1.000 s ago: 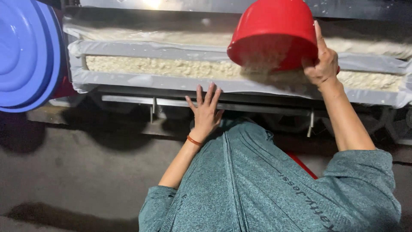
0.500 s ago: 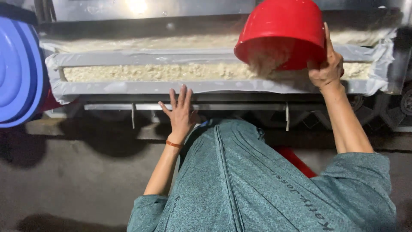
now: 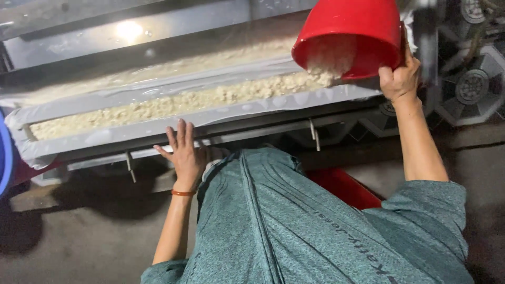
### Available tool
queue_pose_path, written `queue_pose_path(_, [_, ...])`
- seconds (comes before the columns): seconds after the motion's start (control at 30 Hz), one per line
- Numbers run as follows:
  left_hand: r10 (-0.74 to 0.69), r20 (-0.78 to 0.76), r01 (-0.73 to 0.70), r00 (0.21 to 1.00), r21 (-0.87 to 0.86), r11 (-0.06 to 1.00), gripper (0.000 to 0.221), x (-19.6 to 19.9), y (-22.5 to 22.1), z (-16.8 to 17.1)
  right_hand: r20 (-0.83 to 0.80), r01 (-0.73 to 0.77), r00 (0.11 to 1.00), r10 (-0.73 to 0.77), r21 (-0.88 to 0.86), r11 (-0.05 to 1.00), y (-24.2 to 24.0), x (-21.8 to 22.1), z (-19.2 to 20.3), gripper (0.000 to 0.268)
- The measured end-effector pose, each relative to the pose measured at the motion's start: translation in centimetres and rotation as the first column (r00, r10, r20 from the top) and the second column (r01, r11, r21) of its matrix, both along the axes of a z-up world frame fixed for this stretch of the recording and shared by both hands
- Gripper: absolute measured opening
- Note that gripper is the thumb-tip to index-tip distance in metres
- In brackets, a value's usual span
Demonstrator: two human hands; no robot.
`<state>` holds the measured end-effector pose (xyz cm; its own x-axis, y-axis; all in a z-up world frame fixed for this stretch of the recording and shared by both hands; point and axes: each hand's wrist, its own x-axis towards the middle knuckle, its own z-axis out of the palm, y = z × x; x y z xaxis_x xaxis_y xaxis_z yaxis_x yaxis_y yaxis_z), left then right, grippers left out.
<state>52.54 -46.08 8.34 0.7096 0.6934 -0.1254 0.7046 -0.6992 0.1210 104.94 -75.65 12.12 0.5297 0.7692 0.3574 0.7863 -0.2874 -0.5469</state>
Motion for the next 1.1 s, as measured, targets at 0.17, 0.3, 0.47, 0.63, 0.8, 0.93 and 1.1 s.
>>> queue_pose_path(0.17, [0.003, 0.008, -0.002, 1.000, -0.031, 1.000, 0.086, 0.2, -0.1, 0.7, -0.066, 0.180, 0.980, -0.188, -0.114, 0.977, -6.3, 4.2, -4.0, 0.033])
queue_pose_path(0.3, [0.029, 0.016, -0.029, 0.999, -0.044, 0.999, 0.086, 0.6, -0.2, 0.9, -0.034, 0.480, 0.839, -0.543, -0.423, 0.769, -15.0, 10.8, -10.5, 0.048])
queue_pose_path(0.47, [0.034, 0.026, -0.033, 0.999, -0.030, 0.999, 0.086, 0.6, -0.3, 0.6, 0.007, 0.500, 0.852, -0.524, -0.310, 0.809, -19.1, 13.1, -8.3, 0.027])
queue_pose_path(0.63, [0.049, 0.001, -0.049, 0.999, -0.021, 0.999, 0.086, 0.5, -0.2, 0.2, -0.011, 0.517, 0.853, -0.521, -0.105, 0.849, -20.4, 12.9, -7.5, 0.016])
queue_pose_path(0.8, [0.036, 0.036, -0.034, 0.999, -0.036, 0.999, 0.080, 0.5, -0.2, 0.5, 0.047, 0.537, 0.840, -0.540, -0.212, 0.816, -20.5, 12.7, -9.7, 0.030])
queue_pose_path(0.93, [0.036, 0.019, -0.035, 0.999, -0.028, 0.999, 0.082, 0.3, -0.1, 0.1, -0.044, 0.454, 0.887, -0.460, -0.102, 0.885, -18.4, 11.1, -9.5, 0.018])
queue_pose_path(1.1, [0.036, 0.017, -0.035, 0.999, -0.036, 0.999, 0.080, 0.4, -0.1, 0.3, 0.063, 0.554, 0.828, -0.557, -0.244, 0.796, -15.5, 8.4, -11.0, 0.042])
